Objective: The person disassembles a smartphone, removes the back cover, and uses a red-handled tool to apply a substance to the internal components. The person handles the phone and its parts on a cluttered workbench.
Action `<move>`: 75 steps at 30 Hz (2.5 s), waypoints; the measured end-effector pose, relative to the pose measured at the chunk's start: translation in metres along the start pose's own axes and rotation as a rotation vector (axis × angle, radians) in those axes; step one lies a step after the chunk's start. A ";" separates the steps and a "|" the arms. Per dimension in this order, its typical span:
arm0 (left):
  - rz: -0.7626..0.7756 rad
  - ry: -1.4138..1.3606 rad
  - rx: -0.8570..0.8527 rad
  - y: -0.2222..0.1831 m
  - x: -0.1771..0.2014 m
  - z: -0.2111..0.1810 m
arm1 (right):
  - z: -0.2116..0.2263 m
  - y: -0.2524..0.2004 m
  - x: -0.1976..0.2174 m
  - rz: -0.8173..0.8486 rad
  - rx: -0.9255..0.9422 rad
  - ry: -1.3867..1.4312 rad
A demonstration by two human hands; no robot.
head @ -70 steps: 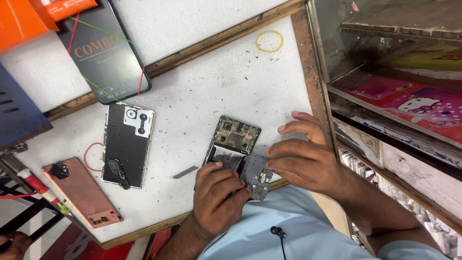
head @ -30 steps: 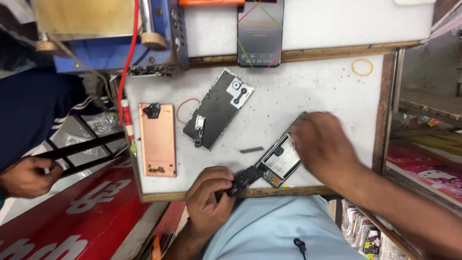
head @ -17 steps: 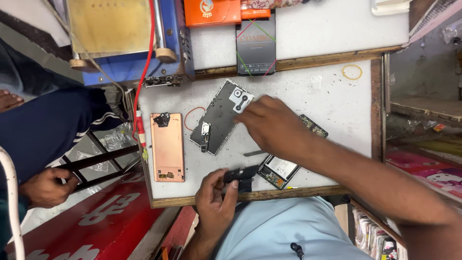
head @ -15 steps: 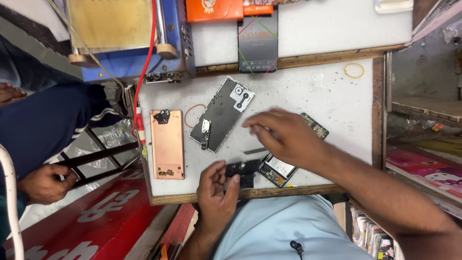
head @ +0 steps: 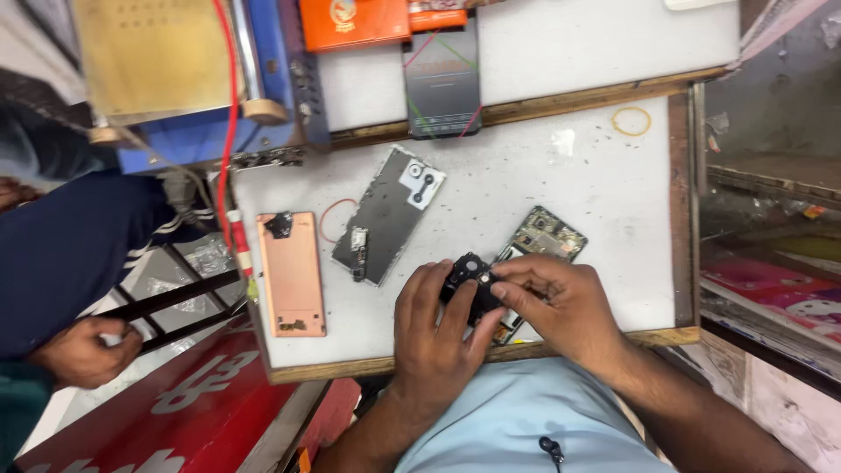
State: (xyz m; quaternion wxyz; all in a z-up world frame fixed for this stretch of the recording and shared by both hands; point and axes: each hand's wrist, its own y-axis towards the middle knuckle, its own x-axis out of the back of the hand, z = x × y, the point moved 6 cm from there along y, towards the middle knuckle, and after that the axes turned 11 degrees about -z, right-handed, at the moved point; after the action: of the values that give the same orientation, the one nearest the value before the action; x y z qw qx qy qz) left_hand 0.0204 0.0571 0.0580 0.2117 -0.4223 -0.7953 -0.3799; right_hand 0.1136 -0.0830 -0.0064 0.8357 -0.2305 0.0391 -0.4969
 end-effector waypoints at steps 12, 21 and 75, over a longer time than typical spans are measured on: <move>0.131 -0.058 -0.049 0.018 -0.030 -0.012 | -0.023 0.009 0.077 -0.119 0.095 0.098; 0.193 0.107 -0.092 0.025 -0.095 -0.031 | 0.012 0.023 0.112 -0.379 0.612 -0.529; 0.410 0.060 -0.224 0.043 -0.111 -0.035 | 0.011 0.037 0.100 -0.031 0.492 -0.661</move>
State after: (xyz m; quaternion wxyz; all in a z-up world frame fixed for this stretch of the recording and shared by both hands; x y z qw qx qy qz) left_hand 0.1177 -0.0118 0.0254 0.2599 -0.5845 -0.6391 -0.4270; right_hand 0.1970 -0.1491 0.0043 0.8258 -0.1717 -0.3550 -0.4032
